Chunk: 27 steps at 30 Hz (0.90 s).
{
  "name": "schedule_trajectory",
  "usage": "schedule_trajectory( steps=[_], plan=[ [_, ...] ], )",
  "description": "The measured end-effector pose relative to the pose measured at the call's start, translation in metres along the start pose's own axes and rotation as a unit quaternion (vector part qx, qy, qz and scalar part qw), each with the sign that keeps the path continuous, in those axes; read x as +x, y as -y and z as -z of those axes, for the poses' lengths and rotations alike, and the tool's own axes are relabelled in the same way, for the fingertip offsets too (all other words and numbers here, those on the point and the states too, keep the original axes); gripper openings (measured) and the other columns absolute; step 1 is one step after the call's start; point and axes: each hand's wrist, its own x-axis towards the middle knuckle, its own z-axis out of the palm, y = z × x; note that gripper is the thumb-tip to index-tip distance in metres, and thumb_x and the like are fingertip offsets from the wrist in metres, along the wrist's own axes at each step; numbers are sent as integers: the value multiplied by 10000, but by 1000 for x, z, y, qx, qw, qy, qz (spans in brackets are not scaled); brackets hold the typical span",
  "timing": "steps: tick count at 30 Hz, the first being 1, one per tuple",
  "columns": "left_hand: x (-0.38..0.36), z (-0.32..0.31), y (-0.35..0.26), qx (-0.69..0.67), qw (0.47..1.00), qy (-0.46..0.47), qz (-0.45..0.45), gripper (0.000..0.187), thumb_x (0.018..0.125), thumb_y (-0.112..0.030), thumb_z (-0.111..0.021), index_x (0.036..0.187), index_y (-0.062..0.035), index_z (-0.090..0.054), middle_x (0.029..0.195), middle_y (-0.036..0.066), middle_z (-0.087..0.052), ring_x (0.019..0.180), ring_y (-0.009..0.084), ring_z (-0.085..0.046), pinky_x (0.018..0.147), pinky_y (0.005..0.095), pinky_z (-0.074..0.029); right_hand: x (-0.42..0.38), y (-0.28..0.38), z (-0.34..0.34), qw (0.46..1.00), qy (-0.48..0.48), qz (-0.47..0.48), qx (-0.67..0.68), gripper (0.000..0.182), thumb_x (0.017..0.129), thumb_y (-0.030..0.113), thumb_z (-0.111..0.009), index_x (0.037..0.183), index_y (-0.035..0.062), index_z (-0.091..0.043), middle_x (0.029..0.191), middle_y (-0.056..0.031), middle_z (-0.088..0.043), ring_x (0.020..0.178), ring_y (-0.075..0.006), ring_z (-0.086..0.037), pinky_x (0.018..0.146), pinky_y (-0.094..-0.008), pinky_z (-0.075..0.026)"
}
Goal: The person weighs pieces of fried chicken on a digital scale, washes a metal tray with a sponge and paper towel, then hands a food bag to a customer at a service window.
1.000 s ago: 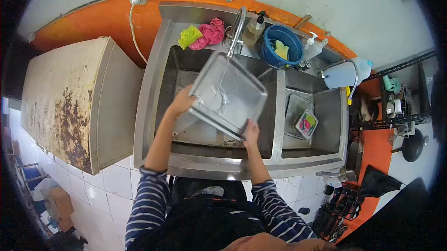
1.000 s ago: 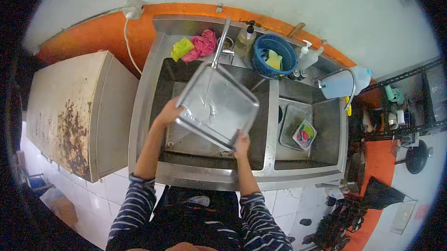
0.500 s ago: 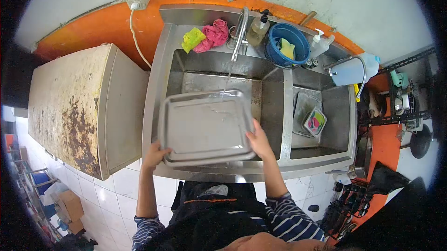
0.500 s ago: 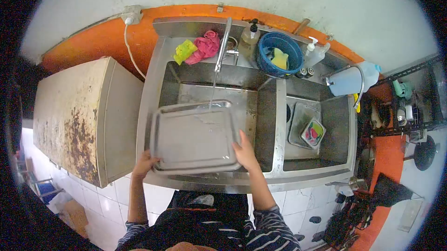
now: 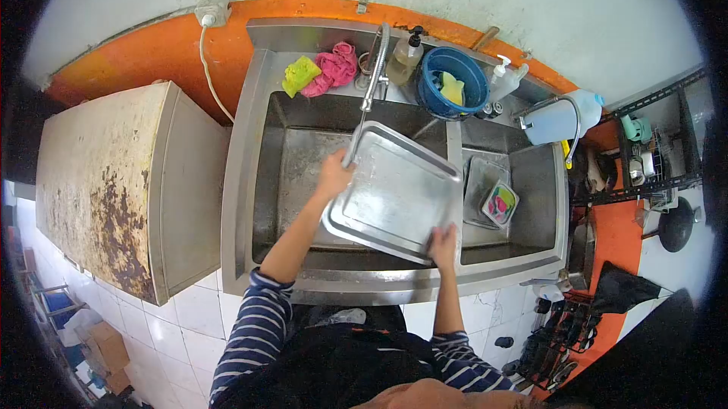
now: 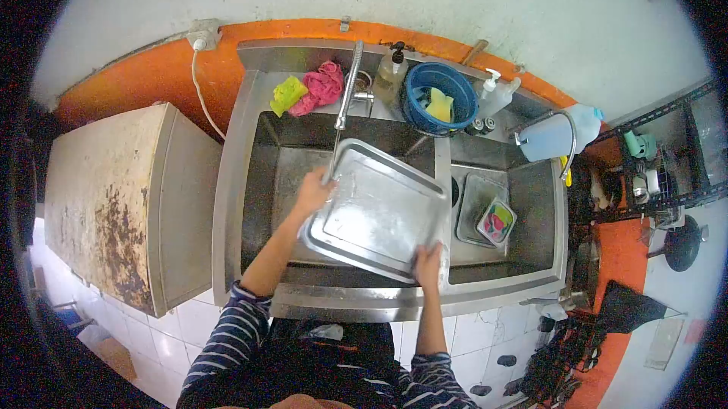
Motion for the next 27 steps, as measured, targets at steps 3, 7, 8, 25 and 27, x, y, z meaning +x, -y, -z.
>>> schedule_trajectory(
  steps=[3, 7, 8, 25, 27],
  plan=[
    [-15, 49, -32, 33, 997, -67, 4, 314, 658, -69, -577, 971, -64, -551, 821, 206, -568, 772, 363, -545, 675, 391, -435, 15, 20, -42, 958, 99, 213, -166, 325, 728, 205, -557, 961, -13, -489, 924, -225, -506, 893, -364, -487, 762, -411, -396],
    [-40, 60, -57, 203, 977, -64, 21, 296, 667, -51, -514, 957, -81, -563, 852, 178, -573, 757, 360, -550, 673, 413, -438, 45, 115, -91, 971, 126, 166, 120, 179, 770, 176, -554, 847, 16, -542, 701, -86, -551, 626, -227, -544, 571, -308, -428],
    [-44, 54, -56, 245, 968, -62, 8, 310, 667, -42, -491, 965, -90, -563, 854, 170, -574, 750, 352, -554, 670, 414, -441, 50, 141, -101, 953, 184, 100, 219, 168, 787, 185, -547, 819, 20, -545, 640, -56, -541, 549, -170, -535, 512, -271, -422],
    [-33, -33, -38, 206, 979, 5, -7, 613, 707, 28, -407, 1262, -215, -313, 1099, 171, -482, 898, 352, -516, 762, 396, -431, 248, 200, -164, 961, 83, 263, -25, 675, 807, 563, -291, 649, -24, -585, 551, -209, -549, 414, -306, -526, 593, -397, -437],
    [-50, -33, -39, 219, 976, 10, -7, 591, 723, 18, -393, 1259, -219, -319, 1123, 137, -479, 925, 331, -516, 775, 374, -438, 250, 207, -156, 958, 259, 118, 31, 578, 825, 513, -337, 715, 8, -596, 581, -168, -547, 355, -227, -497, 478, -342, -452]
  ],
)
